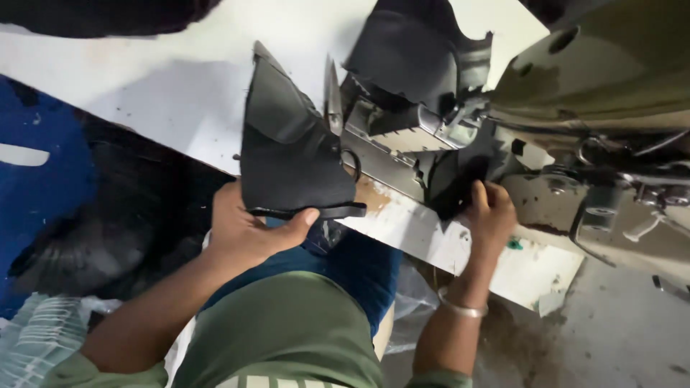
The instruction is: The person sews black shoe parts using a sewing machine, repeatedly feeding the material under the needle and guiding it through the stitching process. They use scissors to trim excess thread and fabric between sewing cycles. Finally, they place the finished shoe parts onto a pile of similar items.
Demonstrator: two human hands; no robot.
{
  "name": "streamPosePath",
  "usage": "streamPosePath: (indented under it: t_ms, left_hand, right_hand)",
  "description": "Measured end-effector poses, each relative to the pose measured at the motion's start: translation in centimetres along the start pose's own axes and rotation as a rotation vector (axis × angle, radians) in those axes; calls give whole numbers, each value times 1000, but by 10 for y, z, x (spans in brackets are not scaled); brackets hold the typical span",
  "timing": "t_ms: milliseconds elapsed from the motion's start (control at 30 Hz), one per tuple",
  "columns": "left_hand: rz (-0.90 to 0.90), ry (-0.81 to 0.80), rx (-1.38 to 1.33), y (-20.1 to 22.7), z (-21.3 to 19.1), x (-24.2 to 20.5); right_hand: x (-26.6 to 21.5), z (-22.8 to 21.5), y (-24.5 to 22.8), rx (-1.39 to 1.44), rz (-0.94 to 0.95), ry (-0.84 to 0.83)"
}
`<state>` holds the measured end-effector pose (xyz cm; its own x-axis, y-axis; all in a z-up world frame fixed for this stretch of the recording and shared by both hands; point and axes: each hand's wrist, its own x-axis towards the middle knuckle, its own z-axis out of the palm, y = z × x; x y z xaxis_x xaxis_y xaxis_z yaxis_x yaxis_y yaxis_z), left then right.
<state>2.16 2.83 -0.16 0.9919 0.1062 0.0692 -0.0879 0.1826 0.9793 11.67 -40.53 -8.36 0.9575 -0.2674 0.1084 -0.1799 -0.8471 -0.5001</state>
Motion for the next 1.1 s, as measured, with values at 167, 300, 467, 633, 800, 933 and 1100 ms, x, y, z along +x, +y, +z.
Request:
streamPosePath:
  t_ms: [167,300,467,633,800,933,1100]
  left_hand:
    - [37,-7,-23,5,2,2]
    - [-6,-13,-54,-2,4,-1]
    - [-27,-28,-92,-3,7,-2]
    - [0,-23,-37,-3,7,-8]
    - [-43,-42,-129,-9,14,-16]
    - [-21,-84,-82,-8,10,-21]
    - [-165,-33,-237,-29,7,-42]
  right_hand:
    - [-61,-64,-74,306,70,176]
    - [-103,-60,-74,1169,115,0]
    - [-119,-8,-74,601,395,-226]
    - [-135,-8,-82,782,469,-198]
    - [-161,-15,-131,1340,102,-275]
    - [-180,-4,-179,1327,69,-323]
    - [-180,-2,-232,1294,48,-303]
